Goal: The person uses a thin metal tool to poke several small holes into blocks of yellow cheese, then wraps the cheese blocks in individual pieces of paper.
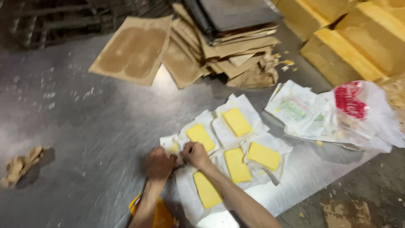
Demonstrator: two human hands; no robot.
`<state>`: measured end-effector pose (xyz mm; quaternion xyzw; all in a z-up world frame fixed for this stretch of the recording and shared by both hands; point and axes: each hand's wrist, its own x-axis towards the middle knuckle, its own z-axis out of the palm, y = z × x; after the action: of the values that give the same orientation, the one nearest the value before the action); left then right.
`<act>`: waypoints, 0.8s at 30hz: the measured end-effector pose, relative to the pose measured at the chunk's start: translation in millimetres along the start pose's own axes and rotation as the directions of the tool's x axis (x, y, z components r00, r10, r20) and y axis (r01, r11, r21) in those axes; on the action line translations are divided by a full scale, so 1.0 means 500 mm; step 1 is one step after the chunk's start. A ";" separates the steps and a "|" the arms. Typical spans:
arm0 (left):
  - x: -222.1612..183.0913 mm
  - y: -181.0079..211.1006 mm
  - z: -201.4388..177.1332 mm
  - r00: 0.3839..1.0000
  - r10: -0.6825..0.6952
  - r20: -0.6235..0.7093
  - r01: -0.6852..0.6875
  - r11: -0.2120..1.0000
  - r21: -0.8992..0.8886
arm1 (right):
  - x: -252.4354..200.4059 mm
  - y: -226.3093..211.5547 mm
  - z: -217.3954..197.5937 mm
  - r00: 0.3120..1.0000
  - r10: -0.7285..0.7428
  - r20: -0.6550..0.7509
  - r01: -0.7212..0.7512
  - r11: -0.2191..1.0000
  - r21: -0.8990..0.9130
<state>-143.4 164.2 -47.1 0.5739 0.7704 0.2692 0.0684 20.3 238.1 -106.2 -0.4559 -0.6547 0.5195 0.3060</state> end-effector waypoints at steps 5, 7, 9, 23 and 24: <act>0.000 -0.003 -0.007 0.995 0.056 -0.088 -0.062 0.996 -0.062 | -0.018 -0.061 -0.007 0.998 0.047 -0.049 -0.050 0.996 -0.072; 0.006 -0.008 -0.007 0.995 0.077 -0.061 -0.079 0.996 -0.030 | -0.020 -0.068 -0.009 0.996 0.068 -0.066 -0.071 0.996 -0.050; 0.004 -0.005 -0.014 0.990 0.102 -0.092 -0.108 0.992 -0.062 | -0.023 -0.074 -0.009 0.994 0.059 -0.090 -0.066 0.995 -0.076; 0.025 -0.145 0.077 0.980 -0.188 0.063 0.190 0.982 -0.021 | -0.024 -0.083 -0.016 0.985 0.116 -0.131 -0.134 0.981 -0.141; 0.012 -0.175 0.081 0.982 -0.187 0.014 0.188 0.981 -0.054 | -0.022 -0.072 -0.017 0.984 0.086 -0.154 -0.107 0.985 -0.137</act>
<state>-202.9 166.2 -123.3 0.4979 0.8130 0.2801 0.1126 22.2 230.1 -68.7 -0.5454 -0.6434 0.4495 0.2942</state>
